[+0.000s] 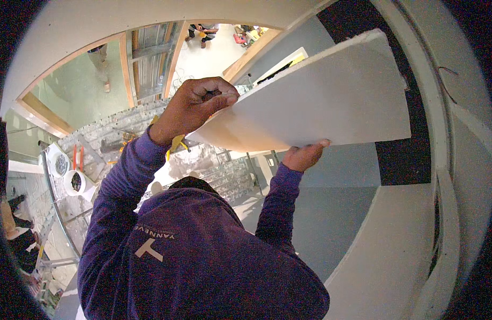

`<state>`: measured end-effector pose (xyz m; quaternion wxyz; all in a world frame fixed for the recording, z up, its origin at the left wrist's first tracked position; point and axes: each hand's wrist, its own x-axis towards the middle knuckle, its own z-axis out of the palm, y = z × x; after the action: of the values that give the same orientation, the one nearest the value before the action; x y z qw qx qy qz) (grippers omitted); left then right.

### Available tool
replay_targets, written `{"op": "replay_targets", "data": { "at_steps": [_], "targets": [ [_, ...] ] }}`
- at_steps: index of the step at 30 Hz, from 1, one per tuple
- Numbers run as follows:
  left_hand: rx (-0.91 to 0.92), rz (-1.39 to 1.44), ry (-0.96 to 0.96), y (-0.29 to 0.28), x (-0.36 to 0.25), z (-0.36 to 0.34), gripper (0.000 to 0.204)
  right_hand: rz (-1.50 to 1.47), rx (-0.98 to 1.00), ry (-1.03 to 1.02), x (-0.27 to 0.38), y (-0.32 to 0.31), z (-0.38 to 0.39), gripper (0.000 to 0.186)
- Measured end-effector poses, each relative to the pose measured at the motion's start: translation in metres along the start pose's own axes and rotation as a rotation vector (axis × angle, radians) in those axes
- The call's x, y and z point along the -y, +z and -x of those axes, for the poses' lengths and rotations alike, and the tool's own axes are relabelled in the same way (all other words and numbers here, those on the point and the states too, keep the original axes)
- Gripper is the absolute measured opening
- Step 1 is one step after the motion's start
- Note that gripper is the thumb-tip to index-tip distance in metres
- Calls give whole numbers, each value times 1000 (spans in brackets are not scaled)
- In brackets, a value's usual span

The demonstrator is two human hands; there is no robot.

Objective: Installing and securing a drywall panel onto a ceiling frame using a drill and screws.

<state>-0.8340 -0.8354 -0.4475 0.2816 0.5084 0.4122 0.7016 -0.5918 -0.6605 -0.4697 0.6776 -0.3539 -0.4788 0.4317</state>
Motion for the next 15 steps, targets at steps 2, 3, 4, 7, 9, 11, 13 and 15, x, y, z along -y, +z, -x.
{"op": "replay_targets", "data": {
  "at_steps": [2, 3, 4, 7, 9, 11, 13, 15],
  "targets": [
    [-9, -7, -1, -2, 0, 2, 12, 211, 73, -92, -10, -11, -9, 86],
    [-7, -101, 61, -2, -1, 3, 11, 209, 74, -91, -7, -8, -6, 86],
    [-6, -194, 123, -2, -3, 3, 10, 178, 62, -79, -3, -5, -2, 86],
    [-8, -396, 225, -5, -9, 6, 10, 134, 11, -43, 11, 7, 11, 87],
    [-28, -412, 246, -4, -10, 7, 9, 120, -27, -21, 13, 7, 14, 88],
    [-48, -428, 267, -3, -15, 10, 9, 192, 58, -100, 10, -1, 12, 88],
    [-29, -359, 48, -2, -28, 13, 10, 264, 86, -175, 2, -13, 5, 90],
    [10, -358, 25, -8, -26, 14, 11, 337, 115, -248, 3, -13, 5, 92]
  ]
}}
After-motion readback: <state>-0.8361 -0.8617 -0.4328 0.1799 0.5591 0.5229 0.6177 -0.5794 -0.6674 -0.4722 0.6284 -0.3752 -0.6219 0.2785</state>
